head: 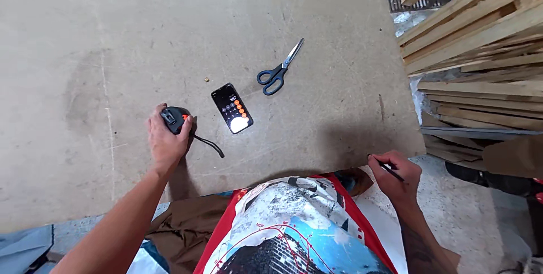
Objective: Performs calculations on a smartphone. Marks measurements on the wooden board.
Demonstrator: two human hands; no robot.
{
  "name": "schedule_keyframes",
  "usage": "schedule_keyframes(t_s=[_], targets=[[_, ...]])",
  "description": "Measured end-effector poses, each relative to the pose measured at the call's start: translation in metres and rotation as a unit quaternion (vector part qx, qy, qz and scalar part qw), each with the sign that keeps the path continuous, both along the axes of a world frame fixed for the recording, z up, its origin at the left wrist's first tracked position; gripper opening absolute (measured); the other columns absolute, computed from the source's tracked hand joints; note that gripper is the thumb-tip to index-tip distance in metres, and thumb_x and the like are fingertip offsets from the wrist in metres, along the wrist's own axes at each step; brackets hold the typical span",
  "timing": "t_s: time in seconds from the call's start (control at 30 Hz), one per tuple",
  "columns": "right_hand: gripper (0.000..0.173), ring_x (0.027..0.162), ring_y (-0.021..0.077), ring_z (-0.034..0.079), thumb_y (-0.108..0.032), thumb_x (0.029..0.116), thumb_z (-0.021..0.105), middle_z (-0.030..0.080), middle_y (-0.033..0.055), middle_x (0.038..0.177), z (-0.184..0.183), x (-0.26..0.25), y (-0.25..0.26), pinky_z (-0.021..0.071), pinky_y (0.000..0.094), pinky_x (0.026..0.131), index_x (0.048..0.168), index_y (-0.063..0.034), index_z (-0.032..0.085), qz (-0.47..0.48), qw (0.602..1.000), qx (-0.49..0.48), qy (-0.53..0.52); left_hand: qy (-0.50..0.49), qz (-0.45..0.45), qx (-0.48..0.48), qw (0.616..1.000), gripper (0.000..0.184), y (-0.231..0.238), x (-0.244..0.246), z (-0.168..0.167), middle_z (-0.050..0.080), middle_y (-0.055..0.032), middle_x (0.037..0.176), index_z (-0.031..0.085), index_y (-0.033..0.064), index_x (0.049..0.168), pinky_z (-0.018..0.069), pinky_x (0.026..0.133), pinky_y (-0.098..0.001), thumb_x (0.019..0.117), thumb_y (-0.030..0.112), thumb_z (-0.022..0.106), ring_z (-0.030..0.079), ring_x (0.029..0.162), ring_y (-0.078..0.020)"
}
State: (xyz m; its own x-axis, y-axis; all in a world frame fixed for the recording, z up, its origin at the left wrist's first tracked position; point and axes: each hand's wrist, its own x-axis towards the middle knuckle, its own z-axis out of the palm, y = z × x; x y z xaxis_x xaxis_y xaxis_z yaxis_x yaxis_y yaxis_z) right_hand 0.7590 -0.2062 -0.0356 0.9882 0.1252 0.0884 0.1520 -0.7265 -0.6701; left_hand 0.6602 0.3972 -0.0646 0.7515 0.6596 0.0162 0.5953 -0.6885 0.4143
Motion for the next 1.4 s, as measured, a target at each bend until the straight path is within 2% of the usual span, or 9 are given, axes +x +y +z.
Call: schedule_keyframes(t_s=[0.3,0.47,0.57,0.67,1.0,1.1,1.2,1.27,1.4], targets=[[0.009,0.064,0.0117,0.069,-0.019,0.084,0.075,0.072,0.0004,0.079,-0.001,0.005,-0.01,0.0595,0.0288,0.056,0.082,-0.0103,0.075,-0.027,0.992,0.084,0.089,0.007,-0.006,-0.015,1.0,0.086,0.0,0.001,0.001,0.052,-0.0139,0.148,0.04,0.0231,0.154,0.0435,0.108,-0.0592,0.0867,0.072,0.059,0.051,0.134,-0.0349],[0.008,0.07,0.0145,0.071,-0.015,0.0855,0.076,0.075,0.0036,0.086,0.024,0.024,-0.024,0.0624,0.0329,0.064,0.087,-0.007,0.076,-0.014,0.989,0.099,0.107,0.002,-0.012,-0.016,1.0,0.087,-0.002,0.003,0.004,0.051,-0.0152,0.149,0.04,0.0219,0.154,0.0422,0.109,-0.0586,0.087,0.073,0.058,0.051,0.135,-0.0353],[0.007,0.065,0.0116,0.069,-0.009,0.0848,0.074,0.074,0.0047,0.08,0.026,0.034,-0.028,0.0601,0.0312,0.062,0.085,-0.0027,0.071,-0.08,0.991,0.083,0.062,0.001,-0.015,-0.003,1.0,0.086,-0.002,0.001,0.005,0.053,-0.0142,0.148,0.041,0.0212,0.154,0.0425,0.11,-0.0552,0.0869,0.073,0.058,0.051,0.136,-0.0338],[0.01,0.06,0.0096,0.068,-0.012,0.0848,0.076,0.073,0.0035,0.073,0.005,0.03,-0.03,0.0586,0.0283,0.057,0.082,-0.0035,0.071,-0.106,0.988,0.075,0.081,-0.003,-0.021,-0.013,1.0,0.086,-0.002,0.001,0.005,0.051,-0.0151,0.149,0.039,0.0206,0.155,0.0425,0.109,-0.0566,0.0885,0.071,0.059,0.05,0.135,-0.0346],[0.009,0.065,0.0064,0.067,-0.011,0.0872,0.075,0.071,0.0011,0.079,-0.01,0.026,-0.033,0.0585,0.0251,0.061,0.085,-0.003,0.07,-0.086,0.989,0.109,0.058,-0.009,-0.017,0.012,1.0,0.085,0.001,0.002,0.004,0.055,-0.0136,0.145,0.042,0.0179,0.153,0.0451,0.108,-0.0526,0.0874,0.068,0.063,0.053,0.132,-0.0317],[0.011,0.063,0.0036,0.065,-0.011,0.0871,0.074,0.07,-0.0001,0.074,-0.001,0.027,-0.029,0.0569,0.0228,0.06,0.084,-0.0016,0.068,-0.086,0.99,0.085,0.067,-0.009,-0.016,0.009,1.0,0.085,0.002,0.002,0.003,0.054,-0.0114,0.147,0.042,0.0179,0.153,0.0452,0.11,-0.0511,0.0877,0.067,0.064,0.052,0.134,-0.0293],[0.016,0.066,0.0039,0.066,-0.014,0.0887,0.074,0.072,0.0034,0.079,0.032,0.035,0.011,0.058,0.023,0.062,0.089,0.0019,0.071,-0.026,0.997,0.039,0.06,-0.023,-0.025,0.004,0.999,0.085,0.007,0.004,-0.002,0.054,-0.008,0.149,0.043,0.0184,0.153,0.046,0.109,-0.0487,0.0868,0.066,0.066,0.052,0.134,-0.0273],[0.014,0.07,0.007,0.069,-0.013,0.0919,0.072,0.073,0.0016,0.084,0.049,0.036,0.063,0.0608,0.0254,0.063,0.095,-0.0002,0.072,0.047,0.992,0.083,0.079,-0.03,-0.033,0.002,0.999,0.085,0.01,0.0,-0.005,0.054,-0.0082,0.149,0.045,0.0164,0.152,0.0459,0.109,-0.0475,0.086,0.065,0.068,0.053,0.134,-0.0271],[0.022,0.078,0.0155,0.074,-0.025,0.1014,0.063,0.075,0.0016,0.092,0.039,0.034,0.18,0.066,0.0361,0.069,0.107,-0.0077,0.074,0.222,0.953,0.133,0.158,-0.03,-0.039,-0.006,0.999,0.085,0.011,0.002,-0.003,0.052,-0.0063,0.152,0.047,0.0151,0.15,0.0432,0.112,-0.0445,0.0857,0.068,0.066,0.05,0.136,-0.0259]])
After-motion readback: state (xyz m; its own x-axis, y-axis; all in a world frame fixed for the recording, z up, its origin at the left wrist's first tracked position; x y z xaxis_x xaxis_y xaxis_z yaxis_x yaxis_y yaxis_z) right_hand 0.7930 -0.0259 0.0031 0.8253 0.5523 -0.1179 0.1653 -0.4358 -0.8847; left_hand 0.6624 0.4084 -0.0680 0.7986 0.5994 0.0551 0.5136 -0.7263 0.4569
